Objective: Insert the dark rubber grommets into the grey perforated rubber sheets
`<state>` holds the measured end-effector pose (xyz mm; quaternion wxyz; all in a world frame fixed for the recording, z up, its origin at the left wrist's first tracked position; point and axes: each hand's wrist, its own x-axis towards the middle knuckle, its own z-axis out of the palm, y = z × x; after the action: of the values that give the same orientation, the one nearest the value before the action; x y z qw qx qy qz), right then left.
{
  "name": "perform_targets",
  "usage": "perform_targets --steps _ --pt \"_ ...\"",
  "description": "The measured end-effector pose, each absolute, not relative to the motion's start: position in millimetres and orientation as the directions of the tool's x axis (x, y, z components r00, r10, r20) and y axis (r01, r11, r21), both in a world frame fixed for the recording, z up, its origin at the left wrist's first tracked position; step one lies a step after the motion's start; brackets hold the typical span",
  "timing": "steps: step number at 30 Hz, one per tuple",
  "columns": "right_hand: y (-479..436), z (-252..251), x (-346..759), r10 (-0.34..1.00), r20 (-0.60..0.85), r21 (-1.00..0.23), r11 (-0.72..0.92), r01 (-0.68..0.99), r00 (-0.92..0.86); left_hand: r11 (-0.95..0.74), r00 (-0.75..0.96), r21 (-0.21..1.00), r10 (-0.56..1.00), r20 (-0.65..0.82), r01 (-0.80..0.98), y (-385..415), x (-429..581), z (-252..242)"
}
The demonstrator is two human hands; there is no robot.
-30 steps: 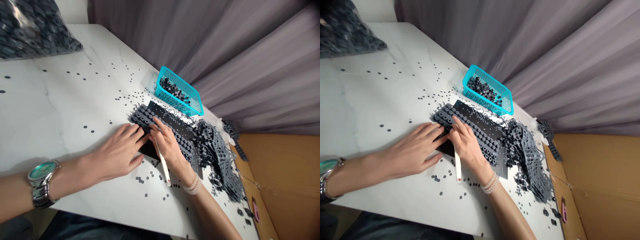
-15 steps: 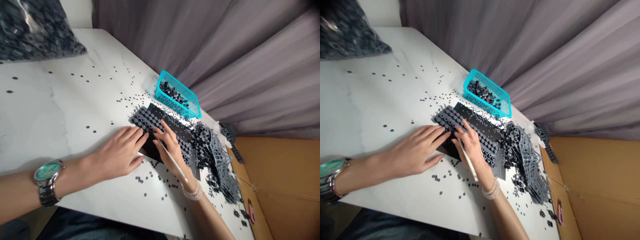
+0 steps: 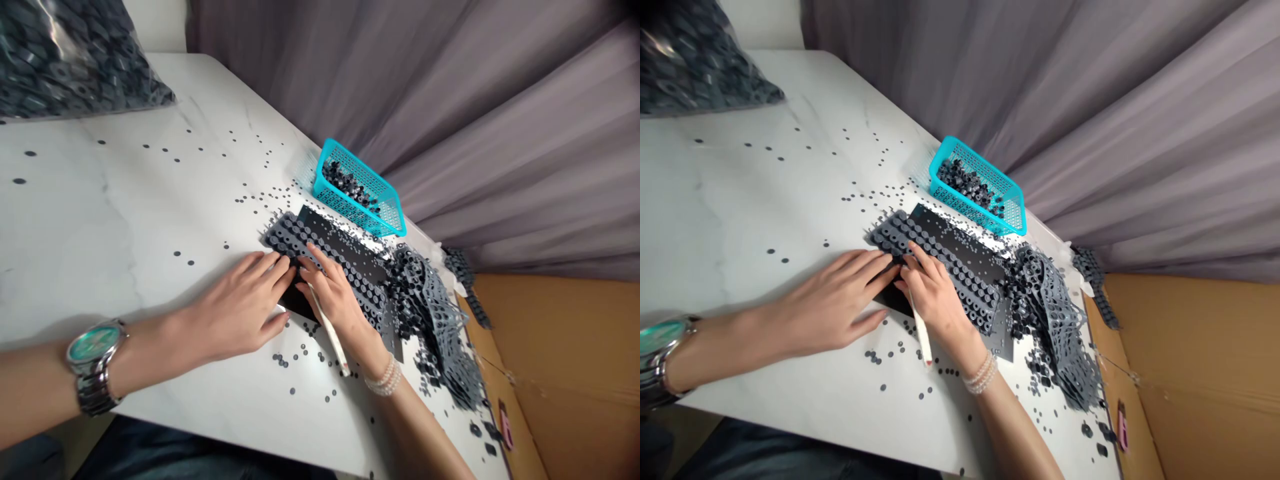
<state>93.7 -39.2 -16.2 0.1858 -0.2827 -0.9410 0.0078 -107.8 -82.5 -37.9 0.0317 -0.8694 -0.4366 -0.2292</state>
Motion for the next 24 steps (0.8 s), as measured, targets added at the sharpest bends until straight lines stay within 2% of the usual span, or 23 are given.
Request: perform_targets --steps 3,8,11,14,18,24 --pt "-34.8 -16.9 94.6 0.550 0.357 -0.141 0.831 0.539 -0.755 -0.619 0.526 0.143 0.750 0.402 0.773 -82.0 -107.9 -36.5" --pt "-18.0 -10.8 112.0 0.708 0.498 -0.230 0.665 0.711 -0.501 -0.617 0.529 0.148 0.755 0.387 0.773 -81.5 -108.4 -34.5" --pt "-16.6 -6.6 116.2 0.761 0.479 -0.266 0.601 0.754 -0.437 -0.610 0.524 0.149 0.761 0.382 0.778 -82.4 -108.6 -35.1" --pt "-25.1 -7.9 106.0 0.765 0.412 -0.303 0.627 0.718 -0.494 -0.604 0.518 0.140 0.763 0.387 0.784 -82.8 -108.5 -36.9" --pt "-34.8 -14.6 86.5 0.689 0.375 -0.303 0.723 0.621 -0.620 -0.616 0.527 0.140 0.753 0.394 0.775 -82.3 -108.2 -39.1" --pt "-34.6 -14.0 83.0 0.668 0.360 -0.290 0.744 0.602 -0.651 -0.616 0.528 0.145 0.756 0.386 0.775 -82.1 -107.4 -40.8"
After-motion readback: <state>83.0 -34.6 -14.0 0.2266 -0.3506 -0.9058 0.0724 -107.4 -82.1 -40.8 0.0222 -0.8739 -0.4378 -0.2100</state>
